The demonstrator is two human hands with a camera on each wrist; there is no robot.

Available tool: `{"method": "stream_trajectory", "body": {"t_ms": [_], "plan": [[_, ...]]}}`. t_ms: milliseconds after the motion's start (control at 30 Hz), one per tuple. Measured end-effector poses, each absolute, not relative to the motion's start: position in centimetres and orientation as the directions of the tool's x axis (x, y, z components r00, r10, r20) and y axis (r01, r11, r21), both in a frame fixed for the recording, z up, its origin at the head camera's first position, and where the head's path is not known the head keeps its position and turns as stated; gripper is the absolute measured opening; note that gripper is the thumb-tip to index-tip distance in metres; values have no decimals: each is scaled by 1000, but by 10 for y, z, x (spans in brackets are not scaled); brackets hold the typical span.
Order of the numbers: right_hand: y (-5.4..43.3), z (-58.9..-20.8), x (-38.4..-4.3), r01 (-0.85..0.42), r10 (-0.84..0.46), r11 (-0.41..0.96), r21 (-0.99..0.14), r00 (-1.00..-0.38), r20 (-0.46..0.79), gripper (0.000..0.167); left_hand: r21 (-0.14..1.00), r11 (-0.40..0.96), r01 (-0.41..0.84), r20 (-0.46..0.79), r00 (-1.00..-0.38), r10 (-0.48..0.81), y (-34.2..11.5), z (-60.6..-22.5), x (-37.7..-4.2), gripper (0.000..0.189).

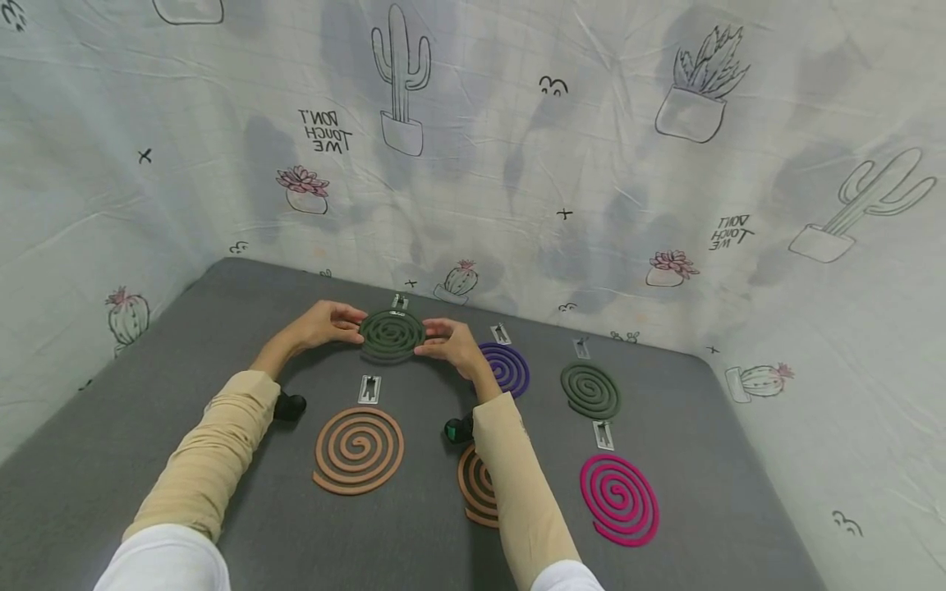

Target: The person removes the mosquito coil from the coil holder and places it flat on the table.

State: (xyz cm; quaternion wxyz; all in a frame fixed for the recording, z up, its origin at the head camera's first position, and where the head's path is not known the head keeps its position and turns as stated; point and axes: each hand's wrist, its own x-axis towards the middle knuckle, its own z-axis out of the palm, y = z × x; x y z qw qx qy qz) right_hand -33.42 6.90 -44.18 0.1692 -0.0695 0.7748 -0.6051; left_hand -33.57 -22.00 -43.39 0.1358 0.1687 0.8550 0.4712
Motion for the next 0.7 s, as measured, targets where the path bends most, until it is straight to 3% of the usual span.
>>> {"method": "stream_trajectory", "body": {"t_ms": [300,700], "plan": [[74,-440,-331,110,-359,233,-966,-914,-191,58,857,493,150,-88,-900,426,-221,-434,-335,51],[68,-439,-332,134,-330,267,-954,-918,-221,61,860,490,141,-92,-902,421,-221,-434,-336,51]]}}
